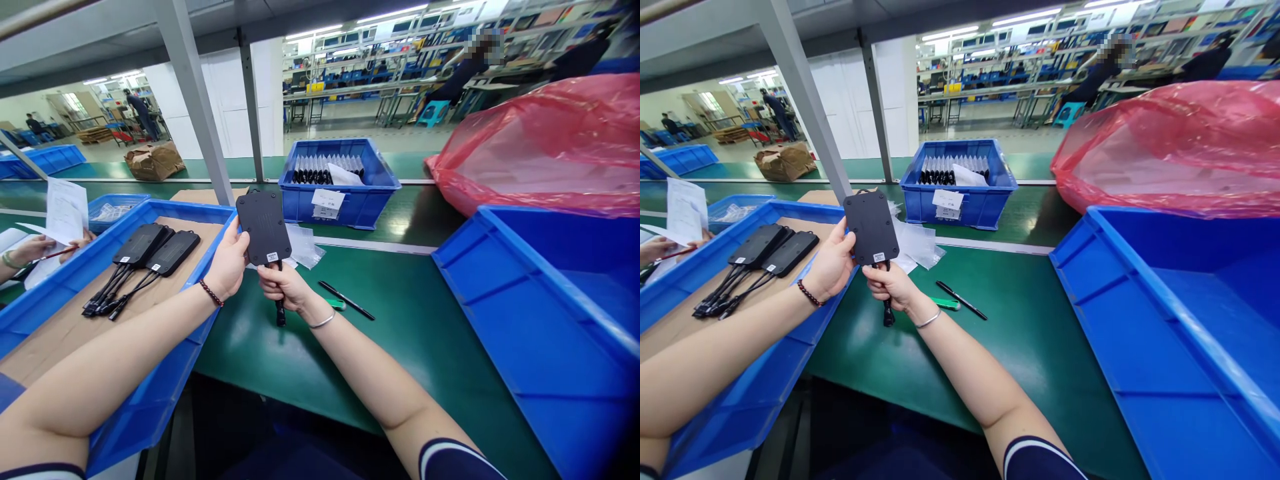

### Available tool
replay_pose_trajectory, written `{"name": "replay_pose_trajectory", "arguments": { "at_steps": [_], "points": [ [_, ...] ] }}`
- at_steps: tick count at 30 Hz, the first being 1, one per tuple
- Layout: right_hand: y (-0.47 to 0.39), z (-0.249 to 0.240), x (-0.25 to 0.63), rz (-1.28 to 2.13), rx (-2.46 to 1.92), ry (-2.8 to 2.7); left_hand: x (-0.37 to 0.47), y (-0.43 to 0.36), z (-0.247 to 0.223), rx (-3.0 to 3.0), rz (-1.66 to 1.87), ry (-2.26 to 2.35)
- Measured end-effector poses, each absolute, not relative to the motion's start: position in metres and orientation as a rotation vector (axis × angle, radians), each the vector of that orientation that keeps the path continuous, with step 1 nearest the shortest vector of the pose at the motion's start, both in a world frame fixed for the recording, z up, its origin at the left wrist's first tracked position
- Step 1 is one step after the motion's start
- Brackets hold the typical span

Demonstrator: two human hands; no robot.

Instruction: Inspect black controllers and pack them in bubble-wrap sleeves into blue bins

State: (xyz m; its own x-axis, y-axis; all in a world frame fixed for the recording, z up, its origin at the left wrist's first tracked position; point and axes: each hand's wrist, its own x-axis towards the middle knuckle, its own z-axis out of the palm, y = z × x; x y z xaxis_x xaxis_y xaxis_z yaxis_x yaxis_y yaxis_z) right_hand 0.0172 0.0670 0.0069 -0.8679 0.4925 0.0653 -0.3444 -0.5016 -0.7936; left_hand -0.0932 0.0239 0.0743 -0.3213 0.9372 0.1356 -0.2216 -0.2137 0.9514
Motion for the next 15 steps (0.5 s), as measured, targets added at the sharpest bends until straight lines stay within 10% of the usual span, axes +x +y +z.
{"name": "replay_pose_trajectory", "arguments": {
  "at_steps": [15],
  "points": [
    [0.055,0.020,0.025,2.475,-0.026,-1.205,-0.095,0.022,0.083,0.835,1.617,0.935]
  ]
}}
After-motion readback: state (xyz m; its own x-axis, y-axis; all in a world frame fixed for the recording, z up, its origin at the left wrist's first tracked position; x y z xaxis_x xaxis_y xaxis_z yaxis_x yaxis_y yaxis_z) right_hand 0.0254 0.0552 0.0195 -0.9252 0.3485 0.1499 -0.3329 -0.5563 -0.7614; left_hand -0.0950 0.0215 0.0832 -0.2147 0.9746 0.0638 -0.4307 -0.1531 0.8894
